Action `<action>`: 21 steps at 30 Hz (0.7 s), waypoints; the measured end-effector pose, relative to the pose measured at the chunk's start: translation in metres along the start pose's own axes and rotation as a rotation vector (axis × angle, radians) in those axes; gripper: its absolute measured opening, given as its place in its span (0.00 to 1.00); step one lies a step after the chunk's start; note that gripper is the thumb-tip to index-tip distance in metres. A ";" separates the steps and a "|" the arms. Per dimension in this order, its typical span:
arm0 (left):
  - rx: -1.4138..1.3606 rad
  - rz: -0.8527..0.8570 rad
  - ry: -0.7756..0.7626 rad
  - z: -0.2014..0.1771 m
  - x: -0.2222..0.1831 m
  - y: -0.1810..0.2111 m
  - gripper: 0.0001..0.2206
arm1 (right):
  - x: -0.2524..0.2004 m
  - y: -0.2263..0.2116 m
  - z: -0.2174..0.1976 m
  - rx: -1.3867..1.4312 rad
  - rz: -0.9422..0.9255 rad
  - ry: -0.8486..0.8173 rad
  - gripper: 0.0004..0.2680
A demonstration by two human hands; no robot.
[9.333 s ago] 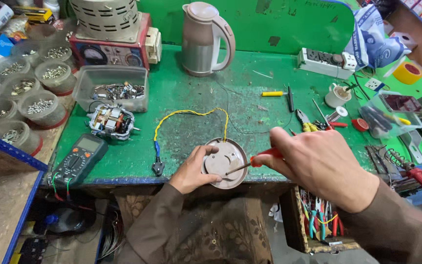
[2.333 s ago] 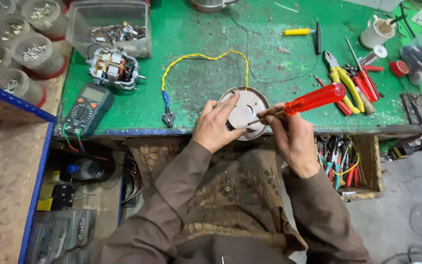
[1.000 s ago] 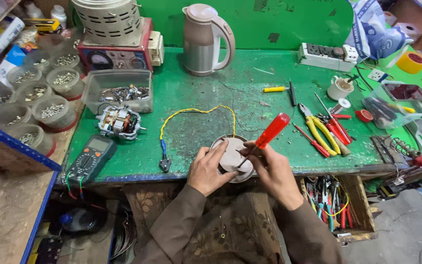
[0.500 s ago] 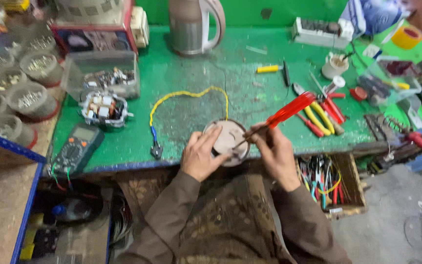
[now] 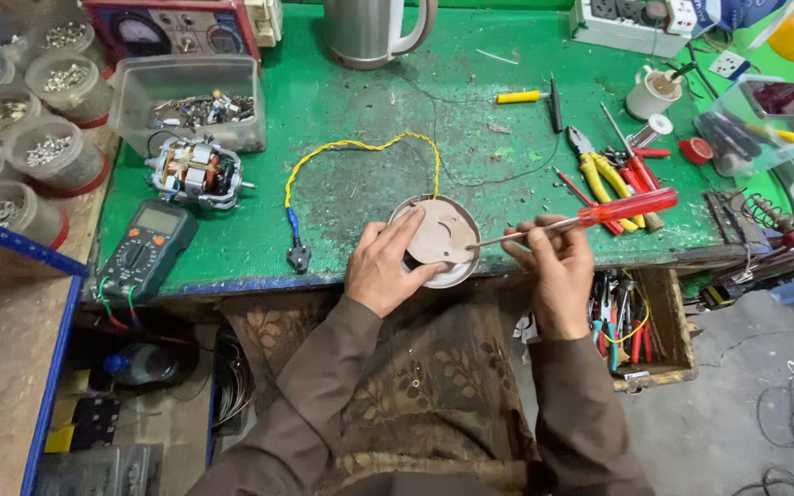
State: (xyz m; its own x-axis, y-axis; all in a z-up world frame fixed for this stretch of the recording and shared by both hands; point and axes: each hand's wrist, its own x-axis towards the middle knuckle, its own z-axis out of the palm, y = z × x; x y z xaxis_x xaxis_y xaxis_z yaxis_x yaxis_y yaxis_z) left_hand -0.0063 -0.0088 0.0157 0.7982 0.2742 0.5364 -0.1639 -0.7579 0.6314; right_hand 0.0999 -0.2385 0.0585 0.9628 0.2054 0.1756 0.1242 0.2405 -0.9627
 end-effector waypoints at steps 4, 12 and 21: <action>0.004 -0.008 0.021 0.002 0.002 -0.004 0.39 | 0.038 -0.030 -0.048 -0.162 -0.095 0.012 0.09; -0.122 -0.114 -0.004 -0.013 0.009 0.000 0.37 | 0.138 0.026 -0.152 -1.638 -0.120 -0.307 0.13; -0.217 -0.149 -0.050 -0.023 0.012 0.007 0.38 | 0.141 0.014 -0.132 -1.723 -0.297 -0.386 0.13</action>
State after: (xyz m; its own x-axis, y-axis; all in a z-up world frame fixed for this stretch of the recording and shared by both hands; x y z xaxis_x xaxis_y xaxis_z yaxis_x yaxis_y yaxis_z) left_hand -0.0111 0.0022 0.0394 0.8496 0.3393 0.4038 -0.1590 -0.5652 0.8095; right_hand 0.2689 -0.3315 0.0428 0.7903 0.5925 0.1559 0.5938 -0.8035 0.0437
